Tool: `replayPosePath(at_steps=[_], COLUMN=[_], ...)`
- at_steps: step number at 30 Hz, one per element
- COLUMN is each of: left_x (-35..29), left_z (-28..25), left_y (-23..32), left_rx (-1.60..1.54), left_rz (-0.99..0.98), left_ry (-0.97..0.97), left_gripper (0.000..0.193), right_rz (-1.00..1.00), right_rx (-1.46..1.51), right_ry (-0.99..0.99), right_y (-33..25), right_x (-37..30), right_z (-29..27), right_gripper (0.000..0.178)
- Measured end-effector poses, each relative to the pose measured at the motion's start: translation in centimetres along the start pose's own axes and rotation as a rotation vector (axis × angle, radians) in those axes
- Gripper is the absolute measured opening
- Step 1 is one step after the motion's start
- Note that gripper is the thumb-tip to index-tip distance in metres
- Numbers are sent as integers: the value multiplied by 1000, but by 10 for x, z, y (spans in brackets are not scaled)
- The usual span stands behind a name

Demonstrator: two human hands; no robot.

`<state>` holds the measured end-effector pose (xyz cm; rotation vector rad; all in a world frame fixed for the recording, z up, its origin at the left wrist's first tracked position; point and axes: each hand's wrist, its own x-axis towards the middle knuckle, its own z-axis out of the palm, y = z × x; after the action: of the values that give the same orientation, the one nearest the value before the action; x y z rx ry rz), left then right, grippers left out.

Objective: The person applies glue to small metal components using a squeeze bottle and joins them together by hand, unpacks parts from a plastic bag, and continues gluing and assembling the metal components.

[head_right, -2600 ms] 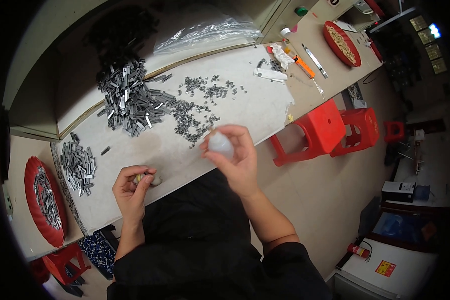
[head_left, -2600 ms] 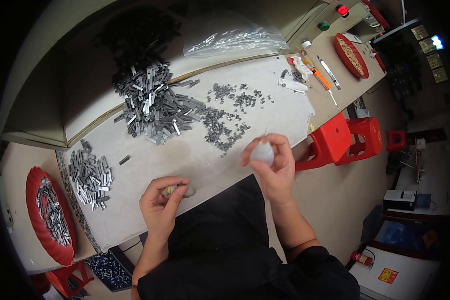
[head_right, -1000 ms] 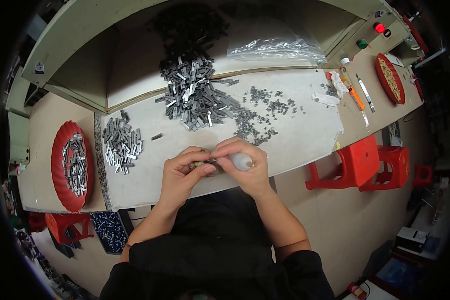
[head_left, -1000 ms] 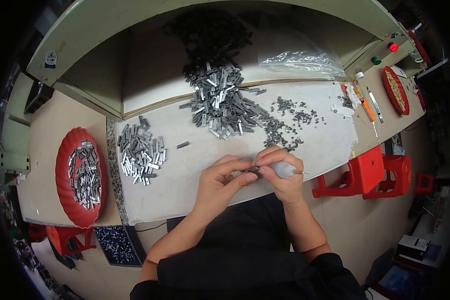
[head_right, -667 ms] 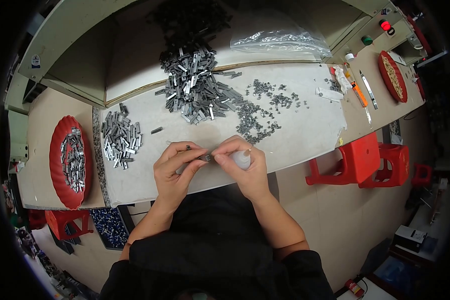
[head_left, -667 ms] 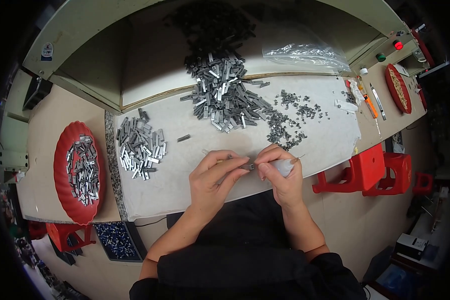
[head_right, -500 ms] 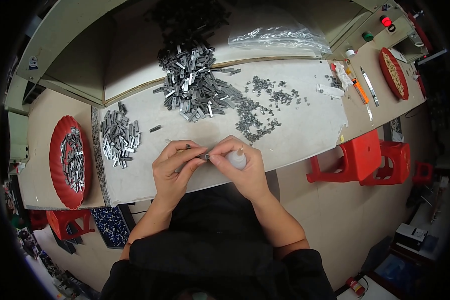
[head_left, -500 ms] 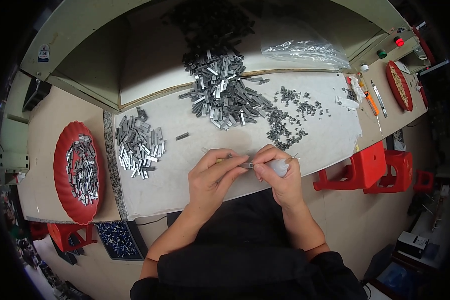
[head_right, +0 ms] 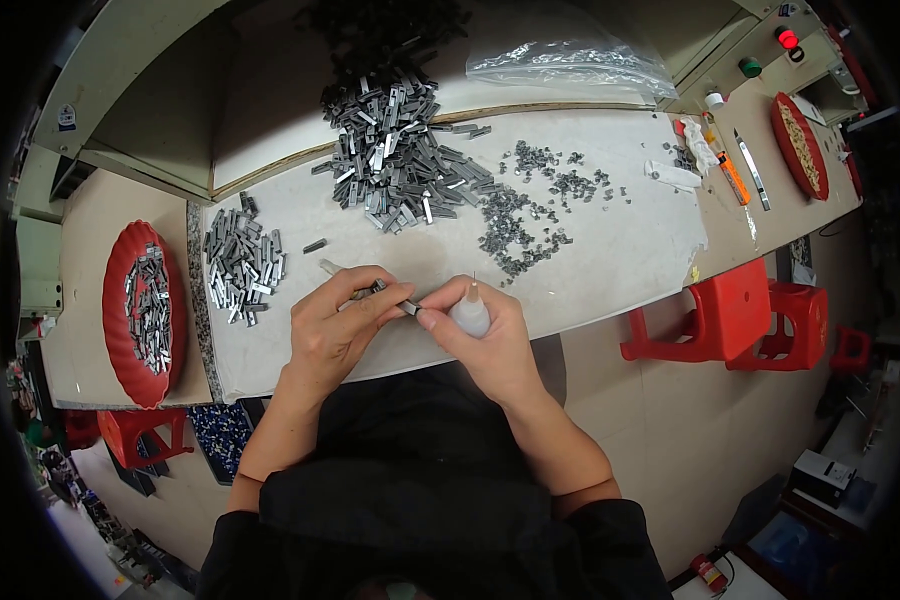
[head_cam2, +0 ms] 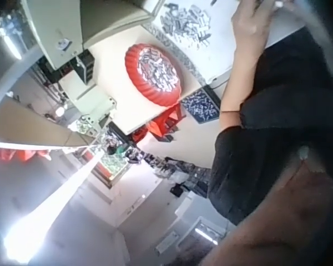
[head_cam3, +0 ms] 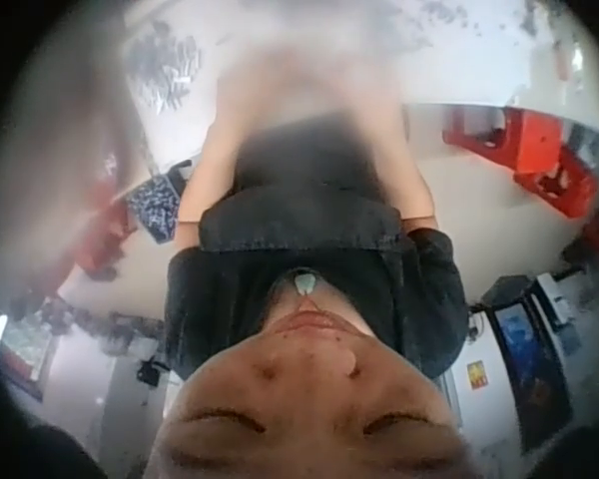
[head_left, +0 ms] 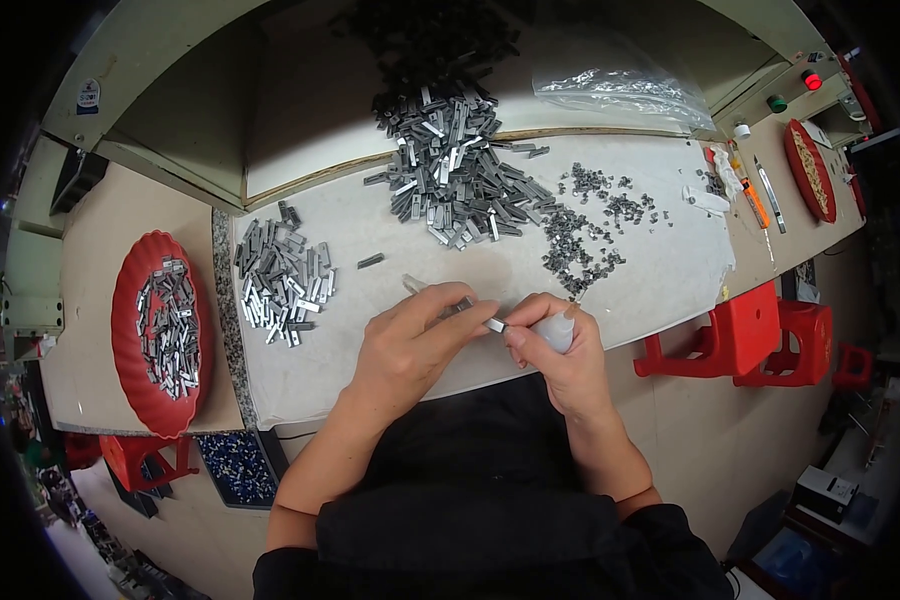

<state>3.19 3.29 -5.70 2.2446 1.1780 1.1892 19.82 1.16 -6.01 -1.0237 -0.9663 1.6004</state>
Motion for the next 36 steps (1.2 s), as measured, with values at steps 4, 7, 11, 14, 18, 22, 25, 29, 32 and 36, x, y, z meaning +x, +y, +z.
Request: replayPosePath(at_steps=[4,7,11,14,18,22,25,29,32,36], left_x=[0,-1,1,3,6,2,2,4,3,8], left_z=[-3,-4,-4,-4,-5,-2,0,9,8,12], left_y=[-3,-6,-5,-3,-4,-8,-9,-8,-8,-4], left_rx=[57,71,62,-112,-202,-211,-231,-244,-101,-7], left_rz=[77,90,83,-61,-139,-145,-140,-158,-152,-119], left_ry=[-39,-60,-81,-113,-147,-156,-158,-189,-181,-252], left_gripper=[24,26,25,21,19,19,19,20,19,17], right_rz=[-2,34,13,29,-90,-184,-299,-332,-357,-516], right_rx=[-2,-17,-55,-22,-104,-250,-359,-425,-442,-407], right_ry=[5,22,23,18,34,44,48,60,89,339], right_y=[0,-1,-1,-4,-6,-3,2,2,-3,-21], right_x=[-1,-1,0,-1,-1,0,3,4,5,14], right_z=[2,2,2,1,4,7,6,0,-8,-60], right_gripper=[2,2,3,4,6,15,19,20,31,32])
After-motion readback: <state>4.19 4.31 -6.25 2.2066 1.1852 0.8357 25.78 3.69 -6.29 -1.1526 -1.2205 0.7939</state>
